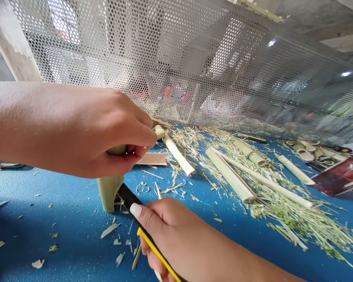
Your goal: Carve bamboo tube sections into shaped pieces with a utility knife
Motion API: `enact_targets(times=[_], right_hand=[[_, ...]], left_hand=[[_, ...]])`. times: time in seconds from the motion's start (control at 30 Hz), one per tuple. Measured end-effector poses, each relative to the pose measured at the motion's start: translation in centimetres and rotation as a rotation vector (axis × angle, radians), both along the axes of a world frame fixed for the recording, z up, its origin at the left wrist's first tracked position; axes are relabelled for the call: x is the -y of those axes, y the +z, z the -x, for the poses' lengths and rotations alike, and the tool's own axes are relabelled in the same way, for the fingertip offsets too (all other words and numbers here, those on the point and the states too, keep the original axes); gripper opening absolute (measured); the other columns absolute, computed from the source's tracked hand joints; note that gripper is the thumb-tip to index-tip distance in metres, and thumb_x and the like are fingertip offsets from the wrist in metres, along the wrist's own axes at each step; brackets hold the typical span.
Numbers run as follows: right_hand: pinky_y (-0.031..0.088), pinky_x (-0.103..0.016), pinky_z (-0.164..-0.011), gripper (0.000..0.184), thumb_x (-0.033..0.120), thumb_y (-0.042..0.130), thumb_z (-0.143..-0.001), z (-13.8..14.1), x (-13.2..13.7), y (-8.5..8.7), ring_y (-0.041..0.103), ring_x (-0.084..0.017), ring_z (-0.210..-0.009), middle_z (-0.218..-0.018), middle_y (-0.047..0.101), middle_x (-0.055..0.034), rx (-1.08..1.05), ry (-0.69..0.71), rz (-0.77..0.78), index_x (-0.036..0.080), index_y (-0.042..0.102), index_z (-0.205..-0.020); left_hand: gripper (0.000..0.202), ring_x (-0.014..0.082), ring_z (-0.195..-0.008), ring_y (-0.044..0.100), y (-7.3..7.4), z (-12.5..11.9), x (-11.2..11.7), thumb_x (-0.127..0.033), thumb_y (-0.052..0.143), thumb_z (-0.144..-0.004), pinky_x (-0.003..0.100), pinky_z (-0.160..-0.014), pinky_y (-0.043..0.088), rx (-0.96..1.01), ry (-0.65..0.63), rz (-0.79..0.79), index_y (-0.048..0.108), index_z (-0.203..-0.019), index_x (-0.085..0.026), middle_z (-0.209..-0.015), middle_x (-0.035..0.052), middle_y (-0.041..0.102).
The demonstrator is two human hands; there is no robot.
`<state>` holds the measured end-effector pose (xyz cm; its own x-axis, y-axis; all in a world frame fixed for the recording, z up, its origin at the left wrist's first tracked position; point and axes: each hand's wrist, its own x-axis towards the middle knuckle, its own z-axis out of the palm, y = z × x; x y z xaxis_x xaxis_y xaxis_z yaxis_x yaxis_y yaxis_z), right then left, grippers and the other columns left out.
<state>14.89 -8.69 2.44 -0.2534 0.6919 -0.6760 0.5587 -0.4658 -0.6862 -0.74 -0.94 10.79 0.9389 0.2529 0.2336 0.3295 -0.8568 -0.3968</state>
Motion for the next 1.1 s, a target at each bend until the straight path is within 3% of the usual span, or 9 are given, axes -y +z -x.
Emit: enact_targets(times=[0.13,0.27,0.57,0.7,0.87,1.0,1.1], right_hand=[[0.029,-0.014,-0.036,0.045,0.059,0.029,-0.089,-0.1,0.0,-0.5,0.034,-0.003,-0.034,-0.046,0.040,0.0078,0.075,0.031,-0.116,0.020,0.041,-0.070],[0.031,-0.016,-0.035,0.044,0.058,0.027,-0.089,0.0,0.0,-0.9,0.035,-0.005,-0.033,-0.048,0.042,0.0073,0.125,0.086,-0.186,0.020,0.044,-0.075],[0.021,-0.021,-0.037,0.037,0.041,0.038,-0.090,1.3,-0.4,0.4,0.032,-0.006,-0.030,-0.039,0.040,0.0057,0.412,0.231,-0.537,0.020,0.042,-0.060],[0.020,-0.022,-0.037,0.037,0.043,0.040,-0.089,1.7,-0.8,0.6,0.032,-0.006,-0.029,-0.039,0.040,0.0058,0.452,0.235,-0.550,0.020,0.044,-0.060],[0.023,-0.020,-0.035,0.046,0.056,0.029,-0.089,0.8,-1.4,0.5,0.040,-0.007,-0.029,-0.043,0.047,0.0046,0.347,0.244,-0.396,0.020,0.048,-0.069],[0.019,-0.021,-0.034,0.045,0.053,0.032,-0.090,0.6,-2.3,1.2,0.038,-0.007,-0.028,-0.043,0.046,0.0040,0.399,0.326,-0.549,0.020,0.051,-0.067],[0.016,-0.023,-0.035,0.040,0.043,0.034,-0.091,1.3,-2.6,1.5,0.036,-0.007,-0.031,-0.045,0.047,0.0020,0.539,0.440,-0.742,0.020,0.053,-0.063]], left_hand=[[0.024,0.0109,-0.049,0.043,-0.1,0.0,0.0,-0.017,0.059,-0.070,0.022,-0.047,0.035,0.024,-0.004,0.021,0.037,-0.059,-0.020,-0.058,-0.0030,0.044],[0.025,0.0110,-0.046,0.040,-0.1,0.1,-0.1,-0.012,0.054,-0.070,0.023,-0.044,0.032,0.050,-0.143,0.000,0.036,-0.055,-0.020,-0.055,-0.0023,0.042],[0.026,0.0109,-0.042,0.039,-0.2,0.2,0.2,-0.008,0.055,-0.065,0.023,-0.041,0.032,0.037,-0.128,-0.037,0.035,-0.055,-0.021,-0.052,-0.0032,0.041],[0.023,0.0112,-0.043,0.041,-0.2,0.3,0.1,-0.008,0.055,-0.065,0.023,-0.042,0.033,0.028,-0.121,-0.059,0.038,-0.056,-0.020,-0.053,-0.0030,0.043],[0.023,0.0102,-0.041,0.037,0.3,1.3,-0.3,-0.015,0.057,-0.071,0.023,-0.039,0.025,0.005,-0.068,-0.018,0.046,-0.051,-0.019,-0.050,-0.0033,0.044],[0.010,0.0078,-0.048,0.046,0.9,2.8,-0.4,-0.027,0.069,-0.067,0.019,-0.044,0.028,-0.010,-0.046,0.084,0.060,-0.069,-0.022,-0.055,-0.0095,0.053],[0.017,0.0102,-0.062,0.054,1.2,3.9,-0.5,-0.029,0.064,-0.068,0.019,-0.059,0.036,-0.030,-0.030,0.166,0.063,-0.083,-0.023,-0.062,-0.0091,0.057]])
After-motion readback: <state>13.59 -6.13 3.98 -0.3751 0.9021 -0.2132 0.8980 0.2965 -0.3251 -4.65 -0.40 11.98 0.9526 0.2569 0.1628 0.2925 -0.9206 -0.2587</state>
